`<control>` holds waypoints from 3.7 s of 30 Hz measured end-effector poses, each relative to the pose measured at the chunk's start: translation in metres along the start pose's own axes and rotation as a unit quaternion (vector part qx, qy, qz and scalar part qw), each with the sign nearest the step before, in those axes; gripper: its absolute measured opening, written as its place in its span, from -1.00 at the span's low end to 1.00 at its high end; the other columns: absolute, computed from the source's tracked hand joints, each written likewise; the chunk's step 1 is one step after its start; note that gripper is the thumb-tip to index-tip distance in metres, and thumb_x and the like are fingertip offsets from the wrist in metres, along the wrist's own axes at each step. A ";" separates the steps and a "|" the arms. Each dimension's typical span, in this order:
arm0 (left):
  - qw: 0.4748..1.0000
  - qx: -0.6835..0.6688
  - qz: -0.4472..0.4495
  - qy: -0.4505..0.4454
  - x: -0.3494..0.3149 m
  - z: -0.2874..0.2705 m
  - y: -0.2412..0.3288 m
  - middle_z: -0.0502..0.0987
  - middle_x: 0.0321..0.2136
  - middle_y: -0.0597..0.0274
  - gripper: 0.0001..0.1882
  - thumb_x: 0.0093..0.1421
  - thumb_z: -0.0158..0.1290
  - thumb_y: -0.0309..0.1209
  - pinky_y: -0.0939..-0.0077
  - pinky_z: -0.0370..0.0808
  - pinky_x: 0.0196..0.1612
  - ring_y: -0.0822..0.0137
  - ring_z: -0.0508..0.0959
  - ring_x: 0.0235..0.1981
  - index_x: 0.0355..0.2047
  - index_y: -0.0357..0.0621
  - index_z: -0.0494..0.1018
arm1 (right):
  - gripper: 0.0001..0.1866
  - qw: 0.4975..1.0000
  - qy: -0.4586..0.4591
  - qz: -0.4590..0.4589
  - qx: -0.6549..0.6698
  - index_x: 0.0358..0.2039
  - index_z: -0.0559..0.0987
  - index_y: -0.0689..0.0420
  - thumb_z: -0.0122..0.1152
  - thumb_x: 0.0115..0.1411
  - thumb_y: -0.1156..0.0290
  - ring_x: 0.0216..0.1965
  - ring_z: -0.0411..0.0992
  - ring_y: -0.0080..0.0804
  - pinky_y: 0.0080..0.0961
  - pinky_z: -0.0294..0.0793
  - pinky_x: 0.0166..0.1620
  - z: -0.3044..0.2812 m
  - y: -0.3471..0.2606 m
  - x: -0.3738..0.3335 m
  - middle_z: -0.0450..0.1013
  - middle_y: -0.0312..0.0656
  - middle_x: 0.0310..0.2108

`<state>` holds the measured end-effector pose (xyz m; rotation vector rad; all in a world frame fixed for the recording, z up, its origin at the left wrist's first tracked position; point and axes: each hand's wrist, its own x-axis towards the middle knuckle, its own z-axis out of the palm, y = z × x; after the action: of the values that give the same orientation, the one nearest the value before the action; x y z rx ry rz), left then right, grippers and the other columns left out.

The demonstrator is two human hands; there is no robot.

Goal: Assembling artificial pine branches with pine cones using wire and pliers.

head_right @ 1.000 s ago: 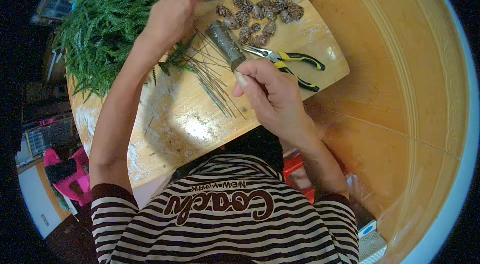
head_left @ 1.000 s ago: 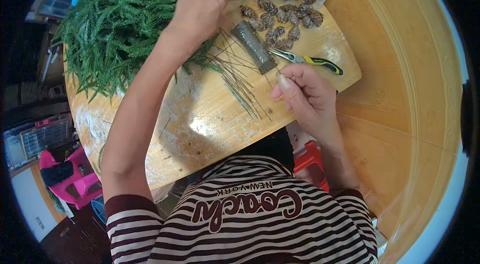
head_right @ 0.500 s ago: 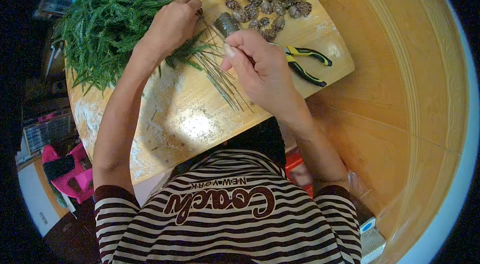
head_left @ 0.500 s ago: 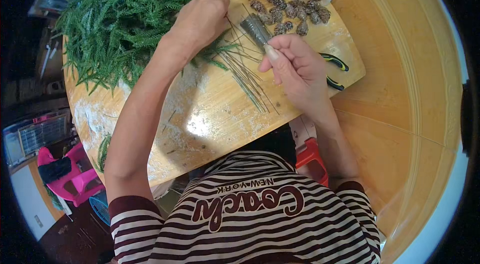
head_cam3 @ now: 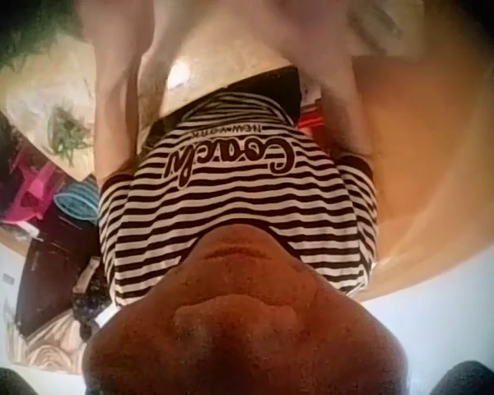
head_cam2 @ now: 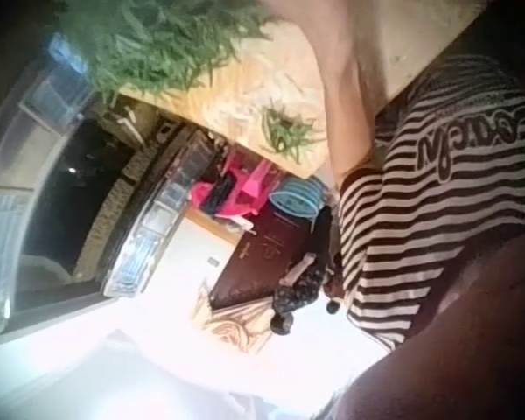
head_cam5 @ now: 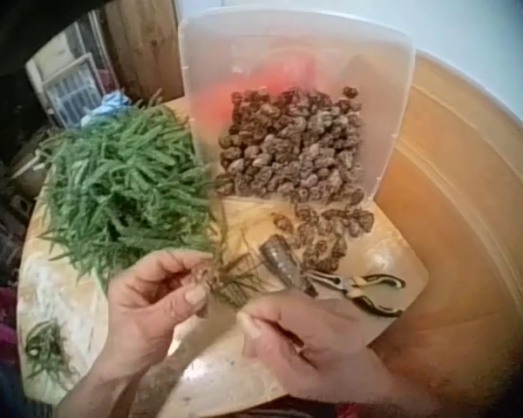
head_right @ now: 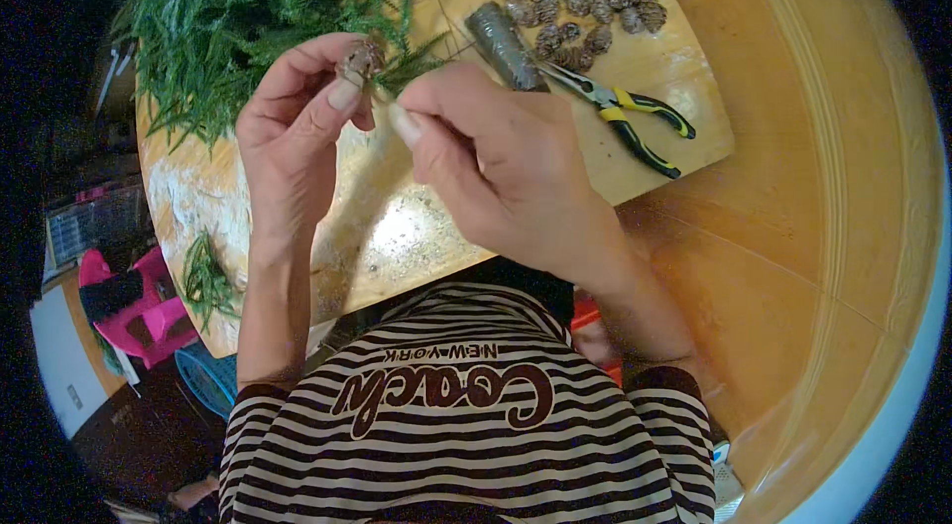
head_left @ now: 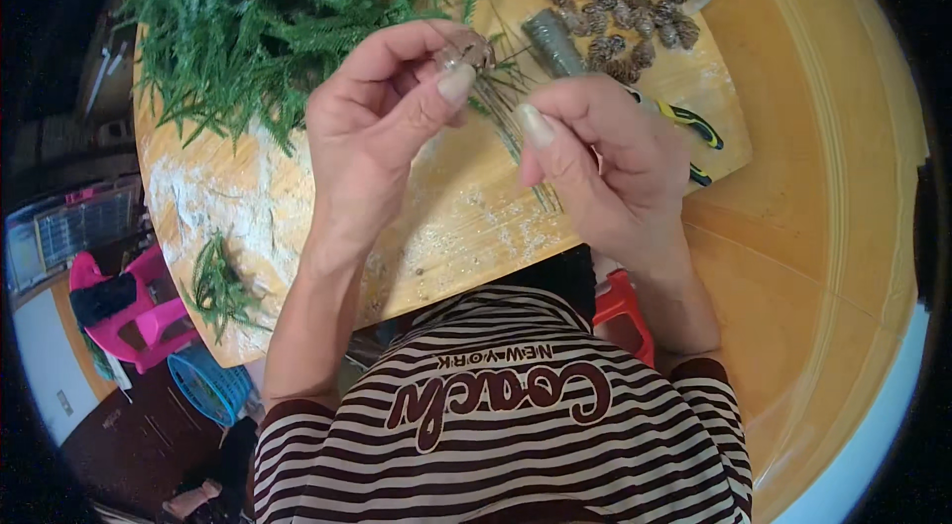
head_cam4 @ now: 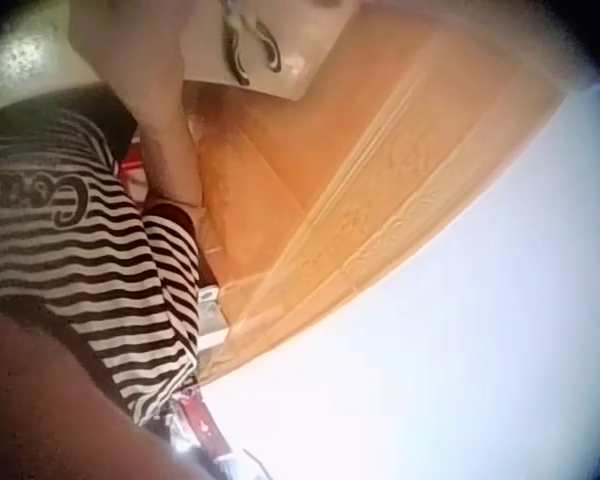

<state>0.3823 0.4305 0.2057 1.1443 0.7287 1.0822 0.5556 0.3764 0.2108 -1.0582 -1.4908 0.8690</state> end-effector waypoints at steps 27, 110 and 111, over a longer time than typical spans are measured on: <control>0.953 0.212 0.188 0.103 -0.032 0.010 -0.027 0.36 -0.18 0.20 -0.70 0.06 0.12 -0.65 0.67 0.42 -0.21 0.51 0.42 -0.27 -0.17 -0.37 0.39 | -0.96 0.998 -0.012 0.041 -0.041 -0.33 0.45 0.25 0.03 0.21 0.61 -0.65 0.30 -0.76 -0.76 0.23 -0.58 0.024 0.005 -0.013 0.36 -0.38 -0.69; 0.978 0.190 0.060 -0.058 -0.067 -0.007 -0.029 0.50 -0.48 0.19 -0.77 0.06 0.13 -0.58 0.66 0.38 -0.50 0.48 0.46 -0.55 -0.24 -0.34 0.47 | -0.91 0.980 -0.146 -0.037 0.128 -0.41 0.56 0.32 0.23 0.06 0.57 -0.33 0.37 -0.55 -0.63 0.35 -0.27 0.012 0.023 -0.009 0.41 -0.11 -0.33; 0.972 0.216 0.071 -0.063 -0.067 -0.007 -0.028 0.49 -0.49 0.18 -0.77 0.06 0.13 -0.58 0.65 0.38 -0.51 0.48 0.46 -0.55 -0.23 -0.34 0.47 | -0.91 0.982 -0.141 -0.044 0.119 -0.43 0.57 0.32 0.24 0.05 0.56 -0.34 0.38 -0.54 -0.62 0.36 -0.28 0.013 0.022 -0.009 0.41 -0.12 -0.34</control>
<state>0.3614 0.3684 0.1724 1.6439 0.8148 0.9832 0.5467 0.3753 0.1853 -0.7077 -1.6053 1.1382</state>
